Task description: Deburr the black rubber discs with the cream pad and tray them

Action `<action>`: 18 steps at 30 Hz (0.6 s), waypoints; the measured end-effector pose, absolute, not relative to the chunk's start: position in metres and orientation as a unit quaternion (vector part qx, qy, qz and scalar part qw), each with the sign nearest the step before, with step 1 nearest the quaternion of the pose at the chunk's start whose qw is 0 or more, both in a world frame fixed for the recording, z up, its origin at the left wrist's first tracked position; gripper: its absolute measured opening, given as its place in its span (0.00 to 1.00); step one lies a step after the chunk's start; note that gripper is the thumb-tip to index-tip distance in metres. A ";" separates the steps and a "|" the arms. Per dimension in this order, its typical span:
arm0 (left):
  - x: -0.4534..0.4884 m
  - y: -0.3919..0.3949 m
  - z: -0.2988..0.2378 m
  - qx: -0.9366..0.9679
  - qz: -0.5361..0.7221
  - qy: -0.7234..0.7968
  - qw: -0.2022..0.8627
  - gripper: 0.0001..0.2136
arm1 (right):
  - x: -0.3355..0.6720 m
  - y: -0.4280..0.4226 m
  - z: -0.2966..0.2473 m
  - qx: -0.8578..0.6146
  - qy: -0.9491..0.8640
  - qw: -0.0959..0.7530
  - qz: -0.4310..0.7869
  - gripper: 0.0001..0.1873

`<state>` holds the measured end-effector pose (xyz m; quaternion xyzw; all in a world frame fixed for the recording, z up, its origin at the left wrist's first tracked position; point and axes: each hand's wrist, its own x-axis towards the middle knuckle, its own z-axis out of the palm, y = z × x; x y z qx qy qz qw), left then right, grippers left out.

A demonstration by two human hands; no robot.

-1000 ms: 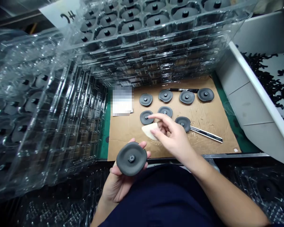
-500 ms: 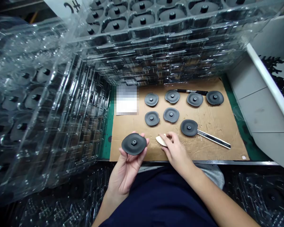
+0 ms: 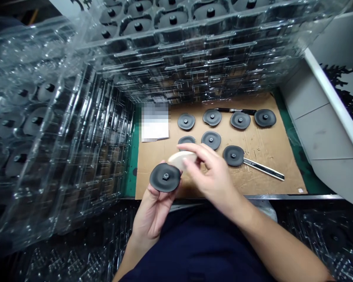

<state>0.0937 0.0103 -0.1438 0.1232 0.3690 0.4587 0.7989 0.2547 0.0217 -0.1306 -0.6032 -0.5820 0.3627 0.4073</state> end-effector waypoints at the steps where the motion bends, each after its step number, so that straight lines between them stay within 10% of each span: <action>1: 0.095 0.010 -0.144 0.138 0.458 0.377 0.794 0.23 | 0.248 0.021 -0.119 -0.577 -0.599 0.426 0.356 0.15; 18: 0.102 0.008 -0.129 0.199 0.451 0.432 0.755 0.20 | 0.237 0.011 -0.098 -0.481 -0.701 0.400 0.343 0.12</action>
